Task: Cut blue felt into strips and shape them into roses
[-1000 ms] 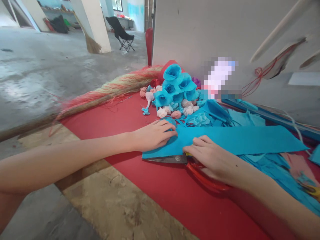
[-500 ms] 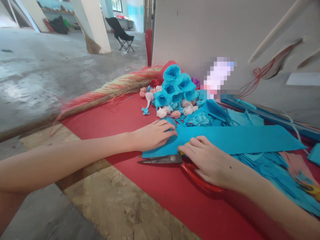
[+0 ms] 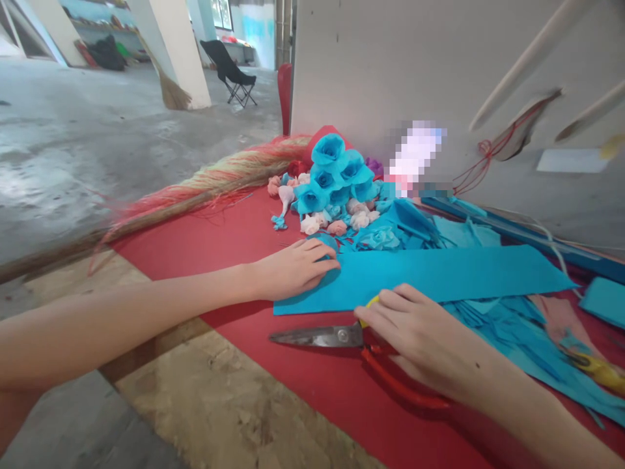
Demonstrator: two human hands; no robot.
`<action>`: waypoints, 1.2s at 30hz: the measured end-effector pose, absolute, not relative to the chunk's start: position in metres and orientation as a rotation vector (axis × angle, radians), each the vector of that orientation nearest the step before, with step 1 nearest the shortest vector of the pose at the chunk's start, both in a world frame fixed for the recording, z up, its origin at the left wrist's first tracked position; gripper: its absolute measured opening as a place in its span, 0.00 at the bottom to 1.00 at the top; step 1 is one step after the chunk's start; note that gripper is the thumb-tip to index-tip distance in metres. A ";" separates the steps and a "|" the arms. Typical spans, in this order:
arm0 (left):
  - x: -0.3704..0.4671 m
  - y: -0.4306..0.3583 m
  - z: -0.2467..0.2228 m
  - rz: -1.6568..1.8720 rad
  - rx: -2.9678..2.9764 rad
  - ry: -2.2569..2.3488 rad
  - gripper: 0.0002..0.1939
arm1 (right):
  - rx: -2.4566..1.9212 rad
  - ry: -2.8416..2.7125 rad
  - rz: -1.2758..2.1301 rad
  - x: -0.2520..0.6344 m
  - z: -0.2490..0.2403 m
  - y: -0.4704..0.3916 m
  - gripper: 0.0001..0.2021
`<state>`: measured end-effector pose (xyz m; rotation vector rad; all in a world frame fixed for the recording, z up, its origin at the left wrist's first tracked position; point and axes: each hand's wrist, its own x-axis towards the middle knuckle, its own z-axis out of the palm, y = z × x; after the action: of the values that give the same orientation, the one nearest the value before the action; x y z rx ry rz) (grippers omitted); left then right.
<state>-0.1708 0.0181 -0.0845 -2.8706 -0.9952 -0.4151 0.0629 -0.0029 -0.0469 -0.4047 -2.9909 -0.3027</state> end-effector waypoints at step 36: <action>-0.155 -0.023 -0.033 -0.140 -3.207 -1.129 0.28 | -2.508 -1.946 -0.191 0.274 -0.038 0.129 0.13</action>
<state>-0.1548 -0.0227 -0.0328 -3.2072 -1.1292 -0.1400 0.2737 0.1289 -0.0380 -2.5079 -1.9459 -0.1910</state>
